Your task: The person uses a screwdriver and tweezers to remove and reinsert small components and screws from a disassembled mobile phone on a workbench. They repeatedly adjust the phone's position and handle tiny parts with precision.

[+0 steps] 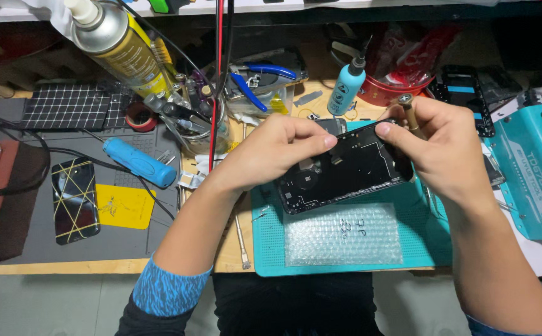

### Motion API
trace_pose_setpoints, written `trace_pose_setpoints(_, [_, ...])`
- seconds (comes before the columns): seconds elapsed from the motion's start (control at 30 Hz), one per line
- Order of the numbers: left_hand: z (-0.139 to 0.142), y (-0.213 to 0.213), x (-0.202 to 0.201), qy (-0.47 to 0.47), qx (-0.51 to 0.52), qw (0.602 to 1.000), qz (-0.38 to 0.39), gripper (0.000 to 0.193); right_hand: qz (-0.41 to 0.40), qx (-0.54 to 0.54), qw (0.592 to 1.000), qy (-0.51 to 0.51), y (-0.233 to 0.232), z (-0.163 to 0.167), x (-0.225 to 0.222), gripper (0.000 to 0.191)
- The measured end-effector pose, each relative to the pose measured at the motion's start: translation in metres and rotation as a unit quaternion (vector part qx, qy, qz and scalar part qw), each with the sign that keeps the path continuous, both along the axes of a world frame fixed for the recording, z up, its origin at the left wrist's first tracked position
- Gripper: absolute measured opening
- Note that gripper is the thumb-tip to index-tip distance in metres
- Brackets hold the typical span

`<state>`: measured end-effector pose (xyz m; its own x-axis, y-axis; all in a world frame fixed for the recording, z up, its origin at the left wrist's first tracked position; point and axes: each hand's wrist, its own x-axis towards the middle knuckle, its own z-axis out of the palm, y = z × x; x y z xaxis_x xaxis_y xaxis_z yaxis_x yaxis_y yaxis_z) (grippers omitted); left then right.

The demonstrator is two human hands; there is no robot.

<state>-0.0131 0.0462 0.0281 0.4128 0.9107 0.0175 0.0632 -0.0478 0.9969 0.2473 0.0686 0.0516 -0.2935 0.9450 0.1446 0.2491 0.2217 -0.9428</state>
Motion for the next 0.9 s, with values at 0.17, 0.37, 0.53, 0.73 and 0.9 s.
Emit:
trace_pose_setpoints(0.17, [0.004,-0.012,0.001,-0.109,0.006,0.994,0.000,0.030,0.004,0.005,0.998,0.069,-0.003,0.004,-0.004,0.016])
trace_pose_setpoints(0.37, [0.011,-0.026,0.004,-0.143,-0.001,0.989,0.045,0.035,-0.030,0.064,0.997,0.030,-0.012,0.015,-0.010,0.022])
trace_pose_setpoints(0.53, [0.014,-0.027,0.005,-0.084,0.004,0.995,0.053,0.030,0.038,0.260,0.958,-0.111,-0.020,0.027,-0.009,0.027])
trace_pose_setpoints(0.73, [0.012,-0.026,0.006,-0.051,0.046,0.995,0.076,0.025,0.086,0.249,0.941,-0.215,-0.023,0.036,-0.017,0.028])
trace_pose_setpoints(0.9, [0.005,-0.025,0.012,-0.071,-0.008,0.989,0.133,0.022,0.080,0.352,0.908,-0.211,-0.031,0.036,-0.027,0.041])
